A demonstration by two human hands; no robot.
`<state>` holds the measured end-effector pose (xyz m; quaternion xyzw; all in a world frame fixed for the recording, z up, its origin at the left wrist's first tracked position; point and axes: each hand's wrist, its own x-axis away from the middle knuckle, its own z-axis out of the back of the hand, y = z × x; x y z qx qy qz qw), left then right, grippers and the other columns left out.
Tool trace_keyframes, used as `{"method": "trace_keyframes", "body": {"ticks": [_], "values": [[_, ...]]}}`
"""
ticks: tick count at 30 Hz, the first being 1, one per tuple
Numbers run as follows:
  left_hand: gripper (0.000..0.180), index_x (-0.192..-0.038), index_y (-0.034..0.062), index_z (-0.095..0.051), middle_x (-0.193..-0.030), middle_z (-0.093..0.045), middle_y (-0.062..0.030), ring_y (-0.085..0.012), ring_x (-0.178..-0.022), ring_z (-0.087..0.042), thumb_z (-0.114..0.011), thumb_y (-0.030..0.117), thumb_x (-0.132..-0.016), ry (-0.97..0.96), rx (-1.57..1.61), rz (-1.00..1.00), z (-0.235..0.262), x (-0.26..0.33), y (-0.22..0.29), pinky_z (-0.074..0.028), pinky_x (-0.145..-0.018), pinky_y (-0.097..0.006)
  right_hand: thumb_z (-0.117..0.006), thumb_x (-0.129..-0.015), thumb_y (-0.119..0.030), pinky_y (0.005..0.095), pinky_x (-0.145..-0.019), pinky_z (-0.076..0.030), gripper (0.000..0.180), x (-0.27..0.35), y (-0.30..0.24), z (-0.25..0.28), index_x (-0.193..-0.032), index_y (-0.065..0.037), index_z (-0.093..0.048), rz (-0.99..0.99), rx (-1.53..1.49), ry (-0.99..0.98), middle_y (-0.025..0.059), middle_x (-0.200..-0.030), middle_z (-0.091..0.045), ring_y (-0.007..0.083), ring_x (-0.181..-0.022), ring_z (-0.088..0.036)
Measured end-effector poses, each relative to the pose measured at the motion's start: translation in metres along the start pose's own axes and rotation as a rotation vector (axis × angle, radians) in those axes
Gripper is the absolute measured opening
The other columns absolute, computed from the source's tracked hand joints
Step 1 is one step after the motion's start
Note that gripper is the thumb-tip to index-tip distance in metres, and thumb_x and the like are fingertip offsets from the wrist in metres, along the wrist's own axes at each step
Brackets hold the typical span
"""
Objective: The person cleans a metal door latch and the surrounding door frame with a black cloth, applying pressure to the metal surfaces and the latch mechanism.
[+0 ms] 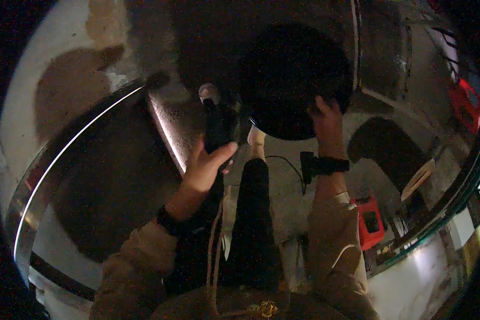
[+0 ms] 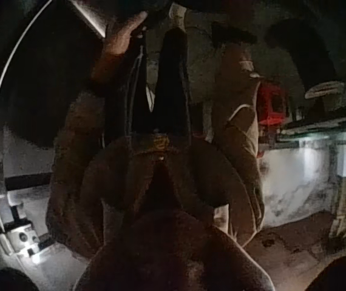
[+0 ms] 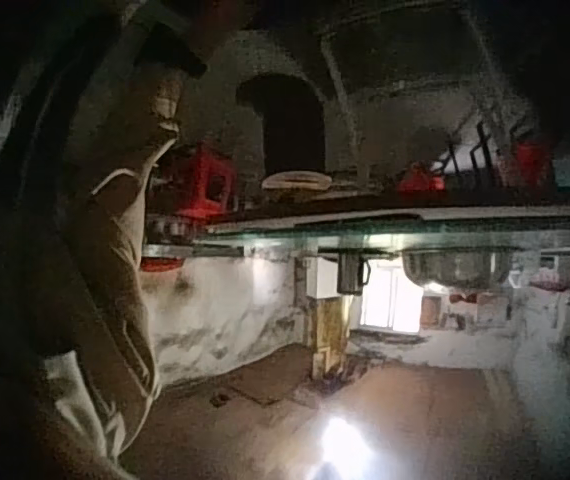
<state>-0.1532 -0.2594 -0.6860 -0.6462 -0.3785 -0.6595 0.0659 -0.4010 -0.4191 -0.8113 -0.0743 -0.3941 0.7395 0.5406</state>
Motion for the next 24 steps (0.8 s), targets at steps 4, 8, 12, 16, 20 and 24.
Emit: {"method": "trace_keyframes", "body": {"ticks": [4,8,12,16,20,24], "values": [[0.035,-0.104,0.0078,-0.049,-0.079,-0.056,0.0006,-0.0092,-0.065,-0.052,-0.067,0.02,-0.077,-0.034,0.017,-0.044,-0.002,-0.001,-0.005,-0.041,-0.052,-0.024,-0.059,-0.078,-0.019,0.0431,-0.092,-0.039,0.037,-0.014,0.009,-0.03,-0.114,-0.012,-0.056,0.093,0.249,0.16,0.013,-0.115,-0.055,0.0321,-0.109,-0.047],[0.037,-0.105,0.0055,-0.048,-0.079,-0.056,0.0003,-0.0103,-0.066,-0.051,-0.067,0.021,-0.077,0.027,0.04,-0.169,-0.011,0.015,-0.008,-0.042,-0.059,-0.025,-0.056,-0.077,-0.02,0.0402,-0.089,-0.042,0.035,-0.004,-0.007,-0.042,-0.111,-0.014,-0.058,0.278,0.953,-0.557,0.0122,-0.114,-0.056,0.035,-0.105,-0.05],[0.041,-0.108,0.0037,-0.048,-0.083,-0.056,-0.0024,-0.0115,-0.073,-0.052,-0.067,0.022,-0.076,0.155,0.036,-0.087,-0.034,0.043,0.002,-0.043,-0.068,-0.026,-0.053,-0.077,-0.018,0.0405,-0.085,-0.045,0.033,0.0,-0.002,-0.031,-0.109,-0.014,-0.059,0.206,0.821,-0.725,0.0154,-0.108,-0.058,0.0349,-0.098,-0.055],[0.048,-0.113,0.0022,-0.048,-0.091,-0.058,-0.0077,-0.0156,-0.082,-0.055,-0.067,0.026,-0.076,0.227,-0.026,-0.199,-0.03,0.066,-0.026,-0.043,-0.076,-0.029,-0.05,-0.077,-0.013,0.0418,-0.082,-0.047,0.034,0.009,0.018,-0.037,-0.111,-0.013,-0.057,0.209,0.588,-0.687,0.0199,-0.105,-0.059,0.0353,-0.096,-0.057],[0.055,-0.118,0.0011,-0.046,-0.099,-0.058,-0.011,-0.0193,-0.089,-0.055,-0.065,0.031,-0.076,0.27,-0.21,-0.191,-0.032,0.118,-0.016,-0.043,-0.081,-0.031,-0.05,-0.08,-0.01,0.0369,-0.085,-0.044,0.05,0.018,-0.015,0.004,-0.129,-0.008,-0.041,0.03,0.199,-0.56,0.0174,-0.114,-0.055,0.0292,-0.103,-0.054],[0.058,-0.12,0.0003,-0.044,-0.106,-0.057,-0.0118,-0.021,-0.093,-0.055,-0.065,0.032,-0.076,0.315,-0.073,-0.254,-0.028,0.156,-0.036,-0.043,-0.083,-0.032,-0.052,-0.081,-0.011,0.0322,-0.088,-0.041,0.058,0.014,-0.024,0.045,-0.135,-0.009,-0.032,-0.191,-0.228,-0.464,0.0112,-0.123,-0.051,0.0211,-0.105,-0.051]]}}
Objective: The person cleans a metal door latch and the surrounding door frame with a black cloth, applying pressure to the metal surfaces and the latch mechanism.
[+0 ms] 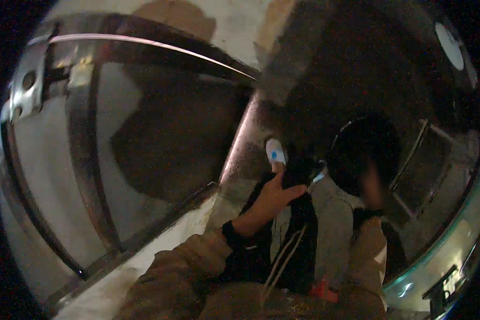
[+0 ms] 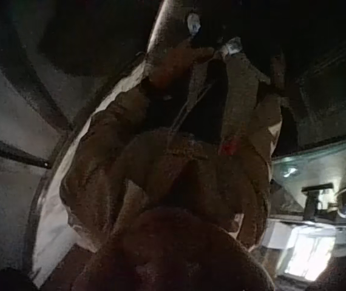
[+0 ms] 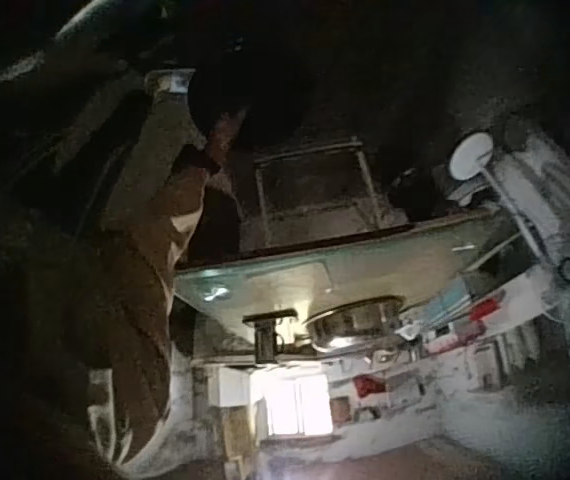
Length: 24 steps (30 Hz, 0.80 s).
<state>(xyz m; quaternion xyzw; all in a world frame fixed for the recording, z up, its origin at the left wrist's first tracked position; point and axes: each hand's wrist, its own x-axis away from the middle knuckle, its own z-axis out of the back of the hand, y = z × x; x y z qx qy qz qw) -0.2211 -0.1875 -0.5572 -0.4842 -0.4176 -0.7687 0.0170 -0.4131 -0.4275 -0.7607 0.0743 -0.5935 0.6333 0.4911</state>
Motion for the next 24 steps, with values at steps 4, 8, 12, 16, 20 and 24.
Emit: {"method": "trace_keyframes", "body": {"ticks": [4,8,12,16,20,24], "values": [[0.062,-0.123,-0.0004,-0.041,-0.109,-0.056,-0.0125,-0.022,-0.099,-0.053,-0.066,0.03,-0.076,0.086,0.06,0.051,0.02,0.04,0.006,-0.041,-0.086,-0.033,-0.052,-0.08,-0.011,0.0317,-0.089,-0.041,0.053,0.027,-0.047,0.008,-0.132,-0.006,-0.037,0.078,-0.127,0.0,0.0118,-0.124,-0.049,0.0226,-0.106,-0.051],[0.065,-0.126,-0.0009,-0.038,-0.113,-0.054,-0.0135,-0.0221,-0.104,-0.05,-0.066,0.029,-0.076,0.094,0.208,-0.12,0.039,0.077,-0.006,-0.038,-0.091,-0.033,-0.051,-0.081,-0.011,0.032,-0.089,-0.041,0.044,0.029,-0.047,0.014,-0.123,-0.002,-0.044,0.386,-0.01,-0.021,0.012,-0.121,-0.05,0.0231,-0.105,-0.051],[0.063,-0.125,-0.0008,-0.039,-0.117,-0.052,-0.0132,-0.0217,-0.106,-0.049,-0.067,0.025,-0.075,0.163,0.324,-0.087,0.095,0.128,-0.063,-0.037,-0.093,-0.033,-0.049,-0.081,-0.009,0.0317,-0.088,-0.043,0.038,0.067,-0.096,-0.076,-0.119,-0.002,-0.048,0.275,-0.295,-0.204,0.0105,-0.12,-0.05,0.0224,-0.103,-0.052],[0.059,-0.122,-0.0007,-0.045,-0.115,-0.053,-0.0101,-0.0203,-0.104,-0.05,-0.068,0.017,-0.071,0.252,0.12,-0.204,0.141,0.21,-0.081,-0.038,-0.091,-0.032,-0.046,-0.082,-0.005,0.0309,-0.085,-0.045,0.04,0.135,-0.159,-0.136,-0.122,-0.004,-0.046,0.326,-0.36,-0.276,0.0083,-0.117,-0.051,0.0214,-0.101,-0.053],[0.056,-0.119,0.0001,-0.047,-0.109,-0.056,-0.0086,-0.0191,-0.098,-0.053,-0.067,0.013,-0.068,0.159,0.263,-0.22,0.186,0.25,-0.139,-0.041,-0.087,-0.032,-0.044,-0.084,-0.005,0.031,-0.085,-0.044,0.044,0.174,-0.214,-0.198,-0.128,-0.004,-0.04,0.399,-0.488,-0.566,0.0078,-0.114,-0.053,0.0199,-0.1,-0.054],[0.055,-0.118,0.0008,-0.048,-0.105,-0.058,-0.0088,-0.0184,-0.093,-0.054,-0.067,0.013,-0.068,0.243,0.312,-0.243,0.213,0.279,-0.167,-0.042,-0.084,-0.032,-0.047,-0.087,-0.008,0.03,-0.082,-0.045,0.04,0.22,-0.282,-0.243,-0.126,0.0,-0.04,0.59,-0.317,-0.57,0.0085,-0.11,-0.056,0.018,-0.096,-0.055]]}}
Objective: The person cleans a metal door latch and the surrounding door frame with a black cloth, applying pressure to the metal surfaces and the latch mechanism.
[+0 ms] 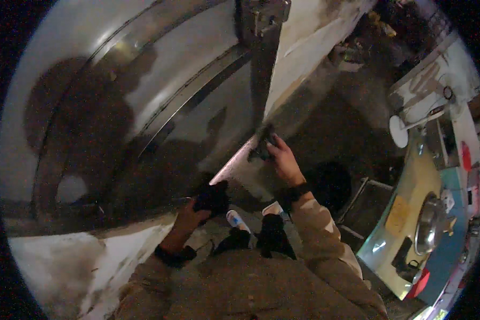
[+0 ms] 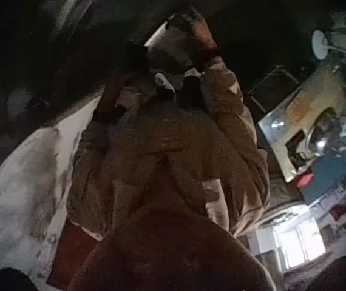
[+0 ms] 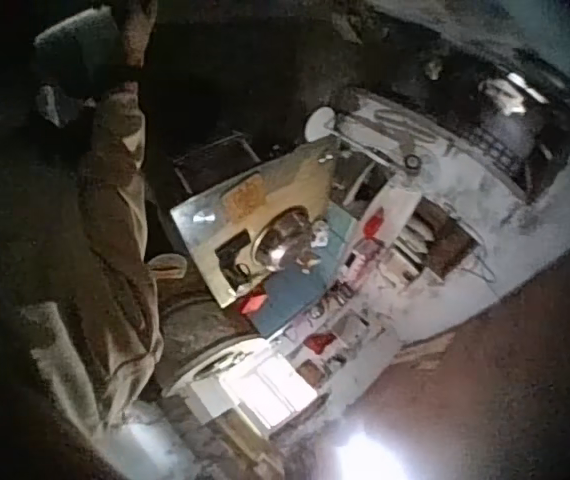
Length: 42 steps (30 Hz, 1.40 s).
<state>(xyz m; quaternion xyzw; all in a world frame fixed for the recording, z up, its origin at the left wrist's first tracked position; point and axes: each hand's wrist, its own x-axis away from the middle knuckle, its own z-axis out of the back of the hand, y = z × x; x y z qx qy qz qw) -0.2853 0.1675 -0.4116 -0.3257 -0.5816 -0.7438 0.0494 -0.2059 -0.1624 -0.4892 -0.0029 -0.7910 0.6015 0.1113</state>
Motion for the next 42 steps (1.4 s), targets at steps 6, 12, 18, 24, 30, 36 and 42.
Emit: {"method": "trace_keyframes", "body": {"ticks": [6,12,18,24,30,36,42], "values": [[0.054,-0.117,0.0031,-0.05,-0.1,-0.059,-0.0061,-0.0159,-0.088,-0.054,-0.068,0.017,-0.069,0.244,-0.075,0.07,0.037,0.057,0.013,-0.043,-0.077,-0.03,-0.053,-0.086,-0.011,0.0293,-0.082,-0.044,0.04,-0.051,-0.132,-0.1,-0.124,-0.001,-0.044,0.123,0.241,-0.186,0.0072,-0.107,-0.057,0.0177,-0.093,-0.056],[0.05,-0.115,0.0035,-0.051,-0.09,-0.057,-0.0002,-0.0075,-0.072,-0.048,-0.066,0.023,-0.071,0.225,0.37,-0.001,0.044,0.098,0.072,-0.038,-0.061,-0.022,-0.056,-0.08,-0.012,0.039,-0.084,-0.039,0.036,-0.168,-0.168,-0.118,-0.115,-0.011,-0.053,1.019,1.466,0.188,0.0117,-0.098,-0.059,0.0289,-0.089,-0.055],[0.047,-0.113,0.0019,-0.051,-0.091,-0.057,-0.0019,-0.0077,-0.074,-0.048,-0.065,0.02,-0.073,0.415,0.446,0.132,0.023,0.116,0.015,-0.039,-0.063,-0.024,-0.056,-0.079,-0.012,0.0419,-0.082,-0.04,0.032,-0.204,-0.193,-0.139,-0.111,-0.007,-0.055,1.146,1.244,0.294,0.016,-0.094,-0.058,0.034,-0.09,-0.053],[0.044,-0.112,-0.0001,-0.049,-0.089,-0.056,-0.0023,-0.0087,-0.074,-0.048,-0.064,0.016,-0.074,0.504,0.481,0.16,-0.001,0.102,0.032,-0.041,-0.063,-0.025,-0.059,-0.076,-0.009,0.0419,-0.08,-0.041,0.042,-0.234,-0.189,-0.155,-0.115,0.001,-0.049,0.848,0.649,0.458,0.022,-0.101,-0.052,0.0381,-0.092,-0.051],[0.044,-0.111,0.0006,-0.05,-0.089,-0.056,-0.0021,-0.0085,-0.073,-0.048,-0.065,0.017,-0.074,0.486,0.588,0.033,-0.012,0.088,0.005,-0.04,-0.062,-0.024,-0.053,-0.081,-0.003,0.0374,-0.078,-0.039,0.033,-0.159,-0.175,-0.28,-0.113,0.003,-0.046,0.978,0.514,0.304,0.0176,-0.098,-0.047,0.0304,-0.087,-0.046],[0.044,-0.113,0.0022,-0.051,-0.09,-0.056,0.0012,-0.0068,-0.072,-0.047,-0.064,0.016,-0.073,0.617,0.607,-0.07,-0.009,0.122,0.019,-0.037,-0.058,-0.021,-0.052,-0.081,-0.002,0.0364,-0.088,-0.036,0.042,-0.014,-0.093,-0.401,-0.122,0.0,-0.04,0.783,0.434,-0.104,0.0186,-0.108,-0.044,0.0309,-0.099,-0.043],[0.045,-0.113,0.0025,-0.051,-0.091,-0.056,0.0018,-0.0086,-0.072,-0.048,-0.063,0.017,-0.072,0.727,0.62,-0.082,0.006,0.156,0.019,-0.037,-0.059,-0.023,-0.053,-0.08,-0.006,0.0371,-0.085,-0.039,0.041,0.034,-0.056,-0.451,-0.119,0.0,-0.044,1.038,0.738,-0.449,0.0179,-0.108,-0.048,0.0304,-0.097,-0.047]]}}
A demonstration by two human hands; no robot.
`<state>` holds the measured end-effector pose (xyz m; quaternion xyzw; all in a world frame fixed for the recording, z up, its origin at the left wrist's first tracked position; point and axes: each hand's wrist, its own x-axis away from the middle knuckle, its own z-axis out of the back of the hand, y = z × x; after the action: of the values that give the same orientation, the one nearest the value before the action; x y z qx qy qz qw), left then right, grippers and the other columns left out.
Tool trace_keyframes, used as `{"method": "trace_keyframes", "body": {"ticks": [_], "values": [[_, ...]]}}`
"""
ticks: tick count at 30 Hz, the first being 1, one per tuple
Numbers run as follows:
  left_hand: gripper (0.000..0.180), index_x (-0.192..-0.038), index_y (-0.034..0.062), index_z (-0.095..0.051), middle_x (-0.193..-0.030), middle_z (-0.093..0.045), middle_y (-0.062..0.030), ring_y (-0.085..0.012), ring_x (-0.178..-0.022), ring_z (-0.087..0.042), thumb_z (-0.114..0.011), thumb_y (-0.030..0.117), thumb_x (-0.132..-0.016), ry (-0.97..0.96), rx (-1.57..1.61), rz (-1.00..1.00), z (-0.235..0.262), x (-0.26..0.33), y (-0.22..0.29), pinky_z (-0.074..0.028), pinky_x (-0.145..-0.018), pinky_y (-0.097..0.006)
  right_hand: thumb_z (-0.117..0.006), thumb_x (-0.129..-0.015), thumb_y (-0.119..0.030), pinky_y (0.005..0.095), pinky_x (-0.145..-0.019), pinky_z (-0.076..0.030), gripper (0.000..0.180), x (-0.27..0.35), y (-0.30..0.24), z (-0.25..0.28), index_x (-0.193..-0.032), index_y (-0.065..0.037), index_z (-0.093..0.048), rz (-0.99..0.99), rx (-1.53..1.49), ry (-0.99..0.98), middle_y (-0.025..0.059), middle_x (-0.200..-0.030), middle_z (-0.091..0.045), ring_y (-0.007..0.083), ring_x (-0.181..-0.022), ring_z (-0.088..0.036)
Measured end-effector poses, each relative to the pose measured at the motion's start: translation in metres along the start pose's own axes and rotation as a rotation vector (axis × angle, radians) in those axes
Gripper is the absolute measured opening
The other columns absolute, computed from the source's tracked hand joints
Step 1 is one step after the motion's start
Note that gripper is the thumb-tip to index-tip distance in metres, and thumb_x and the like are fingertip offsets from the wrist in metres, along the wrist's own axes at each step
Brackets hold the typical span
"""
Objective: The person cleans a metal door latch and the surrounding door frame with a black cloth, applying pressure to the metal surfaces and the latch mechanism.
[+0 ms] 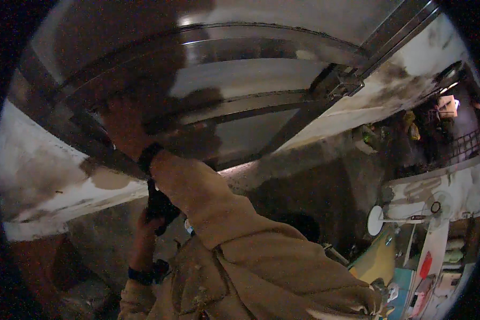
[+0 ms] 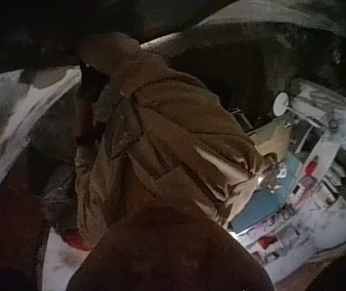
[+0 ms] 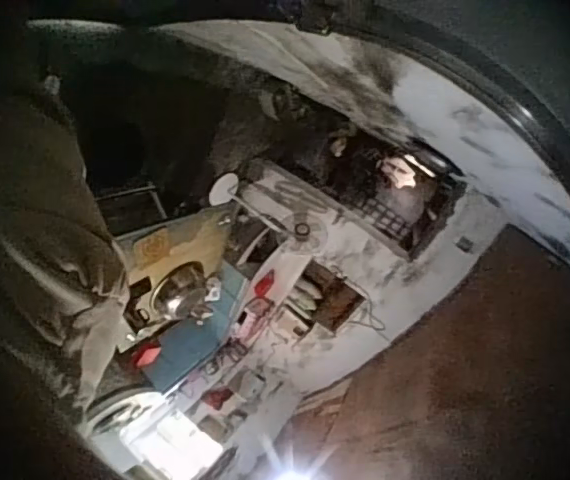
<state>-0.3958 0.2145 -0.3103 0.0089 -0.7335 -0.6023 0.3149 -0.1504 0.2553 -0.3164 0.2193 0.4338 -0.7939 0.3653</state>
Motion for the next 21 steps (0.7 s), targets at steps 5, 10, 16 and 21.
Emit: {"method": "trace_keyframes", "body": {"ticks": [5,10,16,21], "values": [[0.046,-0.114,0.0015,-0.051,-0.092,-0.057,-0.0004,-0.0104,-0.075,-0.049,-0.061,0.019,-0.072,-0.034,-0.036,-0.001,0.003,-0.024,-0.013,-0.038,-0.064,-0.025,-0.054,-0.08,-0.009,0.0377,-0.083,-0.041,0.039,-0.004,0.032,0.026,-0.118,-0.001,-0.046,0.128,0.092,-0.028,0.0174,-0.109,-0.051,0.0299,-0.097,-0.05],[0.048,-0.114,-0.0002,-0.051,-0.095,-0.059,-0.0044,-0.0143,-0.081,-0.052,-0.062,0.019,-0.071,-0.084,-0.071,-0.044,-0.026,-0.032,0.024,-0.041,-0.071,-0.025,-0.055,-0.079,-0.012,0.0383,-0.082,-0.043,0.039,-0.007,0.158,0.114,-0.116,-0.001,-0.049,-0.019,0.338,0.183,0.0168,-0.109,-0.055,0.0295,-0.096,-0.054],[0.054,-0.117,-0.0009,-0.049,-0.103,-0.06,-0.0088,-0.0177,-0.094,-0.055,-0.067,0.014,-0.068,-0.26,0.01,-0.022,-0.052,-0.079,-0.012,-0.043,-0.084,-0.03,-0.046,-0.085,-0.021,0.0372,-0.076,-0.044,0.032,0.017,0.37,0.294,-0.113,-0.007,-0.056,-0.31,0.32,0.45,0.0115,-0.109,-0.057,0.0239,-0.088,-0.056],[0.053,-0.115,-0.003,-0.05,-0.1,-0.061,-0.0101,-0.0172,-0.088,-0.057,-0.069,0.013,-0.068,-0.071,-0.122,-0.028,-0.024,-0.07,-0.016,-0.045,-0.081,-0.03,-0.054,-0.081,-0.012,0.0459,-0.086,-0.04,0.045,-0.001,0.237,0.176,-0.12,0.007,-0.044,-0.1,0.503,0.523,0.0286,-0.11,-0.05,0.0413,-0.099,-0.048]]}}
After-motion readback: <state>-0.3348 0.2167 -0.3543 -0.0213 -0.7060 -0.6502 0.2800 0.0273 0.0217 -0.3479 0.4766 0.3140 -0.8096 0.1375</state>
